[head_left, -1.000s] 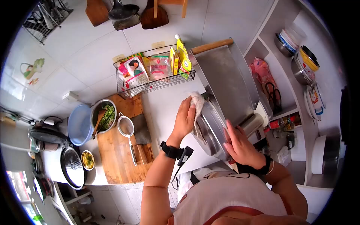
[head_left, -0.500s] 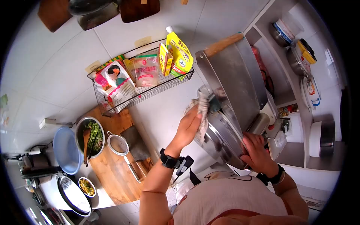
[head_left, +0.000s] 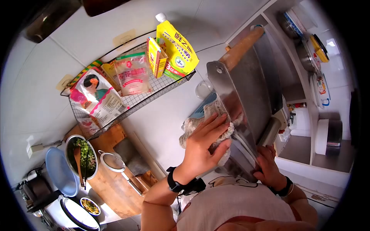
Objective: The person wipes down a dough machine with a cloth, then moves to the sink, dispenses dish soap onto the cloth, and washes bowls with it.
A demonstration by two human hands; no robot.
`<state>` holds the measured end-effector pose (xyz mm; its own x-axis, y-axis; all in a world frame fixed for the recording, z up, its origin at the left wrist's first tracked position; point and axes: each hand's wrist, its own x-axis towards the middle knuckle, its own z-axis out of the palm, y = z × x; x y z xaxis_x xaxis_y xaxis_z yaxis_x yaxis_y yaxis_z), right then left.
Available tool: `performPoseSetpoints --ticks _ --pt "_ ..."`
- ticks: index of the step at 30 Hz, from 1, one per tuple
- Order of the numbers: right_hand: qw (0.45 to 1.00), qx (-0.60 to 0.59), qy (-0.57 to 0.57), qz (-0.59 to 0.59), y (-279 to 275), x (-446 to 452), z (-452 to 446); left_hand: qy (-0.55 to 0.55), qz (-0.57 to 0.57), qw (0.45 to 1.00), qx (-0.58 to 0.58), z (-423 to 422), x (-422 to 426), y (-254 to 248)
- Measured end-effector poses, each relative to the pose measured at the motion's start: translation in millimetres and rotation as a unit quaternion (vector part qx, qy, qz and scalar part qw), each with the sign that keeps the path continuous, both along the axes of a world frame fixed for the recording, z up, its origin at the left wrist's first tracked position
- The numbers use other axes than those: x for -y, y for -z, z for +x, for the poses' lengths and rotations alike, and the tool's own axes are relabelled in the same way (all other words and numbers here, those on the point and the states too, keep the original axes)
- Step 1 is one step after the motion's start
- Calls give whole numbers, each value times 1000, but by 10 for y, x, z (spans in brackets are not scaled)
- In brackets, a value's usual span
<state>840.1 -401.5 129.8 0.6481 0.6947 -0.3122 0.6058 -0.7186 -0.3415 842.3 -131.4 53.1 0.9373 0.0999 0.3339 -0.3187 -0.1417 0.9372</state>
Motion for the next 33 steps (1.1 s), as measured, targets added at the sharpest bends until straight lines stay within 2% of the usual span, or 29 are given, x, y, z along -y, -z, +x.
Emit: performPoseSetpoints --ticks 2,5,10,13,15,17,18,19,21,24,27,33 --pt "1000 8 -2 11 8 30 -29 -29 -51 998 -38 68 38 -21" --pt "999 15 -2 34 32 43 -26 6 -46 996 -74 194 -45 -48" --pt "999 18 8 41 31 47 -55 -53 -135 989 8 88 -17 178" --pt "998 20 16 54 40 40 -72 -55 -177 982 -27 -67 -92 325" --pt "997 24 18 72 57 34 -81 -67 -243 955 -154 -109 -186 394" --pt "998 17 28 54 56 37 -82 -63 -356 909 -207 -24 -214 399" --pt "998 14 28 54 66 40 -84 -78 -365 906 -198 35 -209 312" --pt "997 19 29 68 79 44 -90 -72 -391 909 -126 126 -195 272" --pt "996 26 31 82 98 51 -99 -49 -252 966 -30 338 -176 311" --pt "995 31 39 85 113 61 -105 150 -96 984 25 469 -148 230" --pt "994 34 43 93 111 56 -117 154 -59 984 66 425 -259 169" --pt "994 29 48 93 136 80 -81 154 -94 983 42 219 -382 313"
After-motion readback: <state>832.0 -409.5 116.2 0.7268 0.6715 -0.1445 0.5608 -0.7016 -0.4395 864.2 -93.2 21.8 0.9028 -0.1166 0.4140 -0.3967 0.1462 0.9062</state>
